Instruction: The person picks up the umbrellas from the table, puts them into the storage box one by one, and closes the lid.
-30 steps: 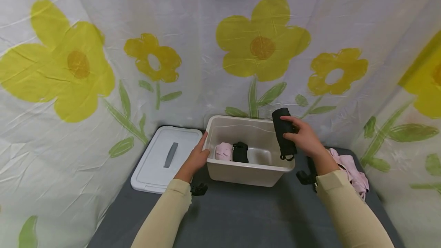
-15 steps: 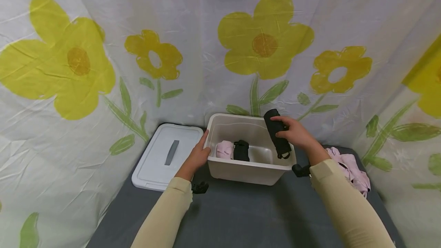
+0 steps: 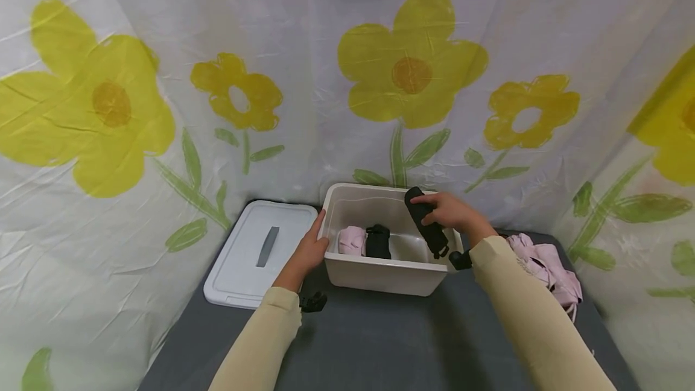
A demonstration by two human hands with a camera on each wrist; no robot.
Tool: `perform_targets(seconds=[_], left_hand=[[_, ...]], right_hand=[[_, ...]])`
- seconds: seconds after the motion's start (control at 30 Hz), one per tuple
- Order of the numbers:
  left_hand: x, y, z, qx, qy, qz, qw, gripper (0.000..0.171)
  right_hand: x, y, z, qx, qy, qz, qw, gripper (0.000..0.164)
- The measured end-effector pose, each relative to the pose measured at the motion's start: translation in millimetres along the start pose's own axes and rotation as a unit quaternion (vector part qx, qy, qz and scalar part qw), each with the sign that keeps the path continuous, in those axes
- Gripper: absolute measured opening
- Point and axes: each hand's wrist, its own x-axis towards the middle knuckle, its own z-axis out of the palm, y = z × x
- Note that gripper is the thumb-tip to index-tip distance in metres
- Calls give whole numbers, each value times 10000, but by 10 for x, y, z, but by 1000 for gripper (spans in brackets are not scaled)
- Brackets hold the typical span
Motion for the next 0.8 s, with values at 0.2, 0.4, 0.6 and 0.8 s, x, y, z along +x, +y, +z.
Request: perform_targets(seconds=[0.2,0.4,0.6,0.8], left_hand=[[-4,-13,8,-30,14,-13,10000,69],[3,-20,29,-33,16,-24,10000,69],[-14,-36,30,-28,17,17,10000,69],[4,-31,22,-17,36,60,10000,69]], right_hand=[[123,26,35,298,-415,312,9982,63],[200,57,96,583,-719,564,9941,63],[265,101,180,436,-583,640,9953,64],[309,116,211,469,-778,858,9922,63]])
